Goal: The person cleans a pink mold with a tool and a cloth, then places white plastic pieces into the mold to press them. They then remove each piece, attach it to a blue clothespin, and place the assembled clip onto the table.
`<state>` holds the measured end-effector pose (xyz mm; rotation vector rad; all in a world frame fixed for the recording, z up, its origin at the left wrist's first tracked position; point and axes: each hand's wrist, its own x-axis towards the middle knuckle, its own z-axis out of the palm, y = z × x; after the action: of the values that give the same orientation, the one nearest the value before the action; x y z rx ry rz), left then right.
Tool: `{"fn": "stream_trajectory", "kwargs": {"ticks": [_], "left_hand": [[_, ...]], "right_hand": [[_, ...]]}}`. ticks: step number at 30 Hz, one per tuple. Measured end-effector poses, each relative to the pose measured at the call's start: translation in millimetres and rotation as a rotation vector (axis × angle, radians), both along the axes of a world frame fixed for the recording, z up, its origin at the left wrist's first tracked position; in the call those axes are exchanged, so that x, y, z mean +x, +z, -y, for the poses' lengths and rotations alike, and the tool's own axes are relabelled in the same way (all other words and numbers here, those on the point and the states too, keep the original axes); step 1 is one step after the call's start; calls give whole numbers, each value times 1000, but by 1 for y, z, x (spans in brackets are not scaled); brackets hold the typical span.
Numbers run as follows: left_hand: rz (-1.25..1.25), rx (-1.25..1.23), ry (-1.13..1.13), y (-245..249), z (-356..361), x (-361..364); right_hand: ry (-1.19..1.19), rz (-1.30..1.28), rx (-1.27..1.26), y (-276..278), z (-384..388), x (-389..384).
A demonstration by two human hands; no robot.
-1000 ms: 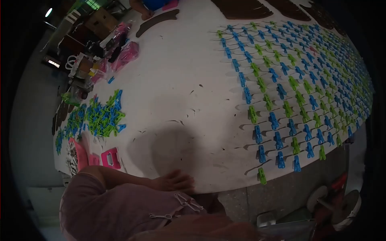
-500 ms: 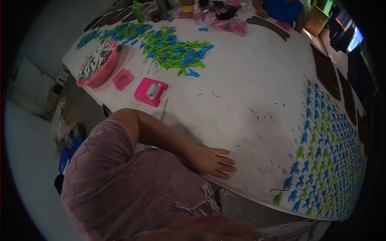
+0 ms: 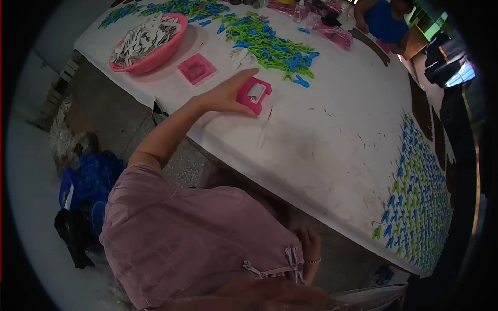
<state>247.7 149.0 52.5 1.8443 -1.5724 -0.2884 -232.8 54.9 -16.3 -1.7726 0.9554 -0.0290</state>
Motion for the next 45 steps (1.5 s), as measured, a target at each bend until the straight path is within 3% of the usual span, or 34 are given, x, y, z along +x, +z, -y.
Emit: {"fn": "stream_trajectory", "kwargs": {"ticks": [1,3,6,8,9,11,15,17,21,23,24,26,27,29,30,32,35,42,44,45], "left_hand": [[3,27,62,-13,-16,16],[5,46,110,-40,-29,33],[-144,38,101,-56,-33,43],[-189,37,82,-50,-24,44],[-185,32,79,-52,-21,51],[-174,39,33,-56,-14,63],[-151,168,24,-48,-12,63],[-131,117,45,-50,-12,58],[-95,78,31,-58,4,37],[-66,82,52,-59,15,19],[-76,86,37,-59,21,11],[-45,97,27,-53,34,-7],[-53,99,14,-55,41,-15],[-32,63,24,-56,53,-26],[-38,61,21,-59,59,-30],[-10,25,-4,-62,71,-36],[7,34,-34,-63,86,-44],[8,83,-26,-59,100,-46],[14,2,-92,-61,104,-43],[14,15,-90,-62,106,-43]], "right_hand": [[63,24,-55,13,3,18],[215,273,-609,35,10,79],[462,384,-934,43,21,168],[698,112,-1078,47,23,216],[695,113,-1085,48,26,233],[920,83,-1248,47,32,259],[1045,160,-1238,32,44,278],[1085,376,-1310,31,49,273],[880,320,-1300,37,51,235],[322,567,-1208,42,59,210],[315,549,-1206,43,65,199],[-171,613,-736,46,79,181],[-181,600,-739,44,90,174],[-286,875,-252,43,110,170],[-286,870,-256,44,117,170],[-279,895,144,54,121,178],[-266,904,289,55,127,198],[-330,964,65,28,149,234],[-225,917,-278,7,152,238],[-230,916,-265,-3,152,238]]}}
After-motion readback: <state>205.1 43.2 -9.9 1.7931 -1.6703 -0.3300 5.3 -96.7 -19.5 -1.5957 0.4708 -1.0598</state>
